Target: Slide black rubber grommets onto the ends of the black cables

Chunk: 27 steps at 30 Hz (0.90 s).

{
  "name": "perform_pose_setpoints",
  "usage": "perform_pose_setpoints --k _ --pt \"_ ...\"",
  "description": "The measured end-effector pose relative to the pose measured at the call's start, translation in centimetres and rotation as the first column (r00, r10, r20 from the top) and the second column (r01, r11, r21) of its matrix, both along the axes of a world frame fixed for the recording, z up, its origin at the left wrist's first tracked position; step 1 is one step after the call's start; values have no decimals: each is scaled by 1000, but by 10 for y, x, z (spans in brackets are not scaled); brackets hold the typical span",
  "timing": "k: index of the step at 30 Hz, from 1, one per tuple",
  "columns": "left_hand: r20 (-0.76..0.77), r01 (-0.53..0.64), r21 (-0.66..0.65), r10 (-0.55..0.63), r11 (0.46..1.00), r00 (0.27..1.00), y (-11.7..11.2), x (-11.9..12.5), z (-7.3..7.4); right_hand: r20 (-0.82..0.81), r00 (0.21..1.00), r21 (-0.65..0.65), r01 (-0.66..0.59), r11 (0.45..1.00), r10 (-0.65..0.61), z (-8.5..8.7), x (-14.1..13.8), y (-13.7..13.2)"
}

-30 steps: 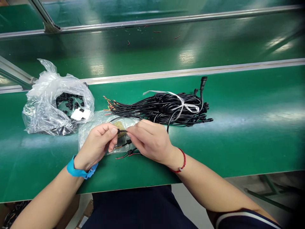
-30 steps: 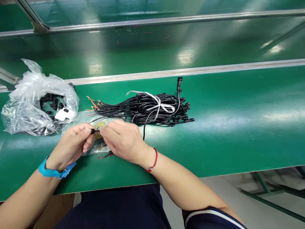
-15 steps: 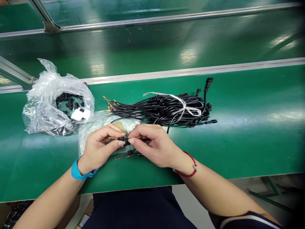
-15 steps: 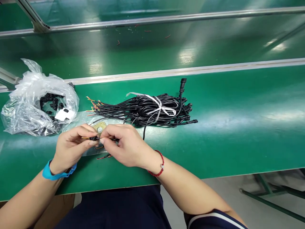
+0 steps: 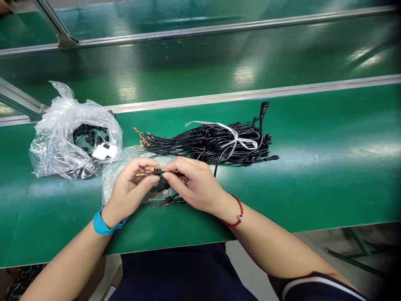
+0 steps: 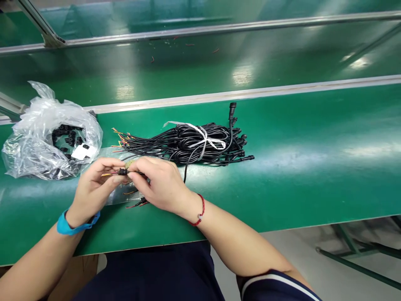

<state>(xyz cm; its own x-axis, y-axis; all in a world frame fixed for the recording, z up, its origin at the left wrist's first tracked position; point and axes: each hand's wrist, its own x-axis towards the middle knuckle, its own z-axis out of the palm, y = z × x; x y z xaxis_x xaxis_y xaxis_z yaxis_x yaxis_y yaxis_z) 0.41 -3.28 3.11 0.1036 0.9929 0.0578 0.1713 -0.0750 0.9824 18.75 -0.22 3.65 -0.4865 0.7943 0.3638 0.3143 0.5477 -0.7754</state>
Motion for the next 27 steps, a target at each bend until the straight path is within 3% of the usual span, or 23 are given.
perform_pose_setpoints --k 6,11,18,27 --pt "22 -50 66 49 997 999 -1 -5 2 -52 999 3 -14 1000 15 1 4 1" --pt "151 22 46 -29 999 988 0 -3 -1 -71 997 -42 -5 999 2 3 6 0" --pt "14 112 200 -118 973 993 2 -4 2 -53 996 -197 -82 977 72 4 11 1" --pt "39 53 148 -59 988 997 1 2 -1 -45 994 -244 -108 964 100 6 11 2"
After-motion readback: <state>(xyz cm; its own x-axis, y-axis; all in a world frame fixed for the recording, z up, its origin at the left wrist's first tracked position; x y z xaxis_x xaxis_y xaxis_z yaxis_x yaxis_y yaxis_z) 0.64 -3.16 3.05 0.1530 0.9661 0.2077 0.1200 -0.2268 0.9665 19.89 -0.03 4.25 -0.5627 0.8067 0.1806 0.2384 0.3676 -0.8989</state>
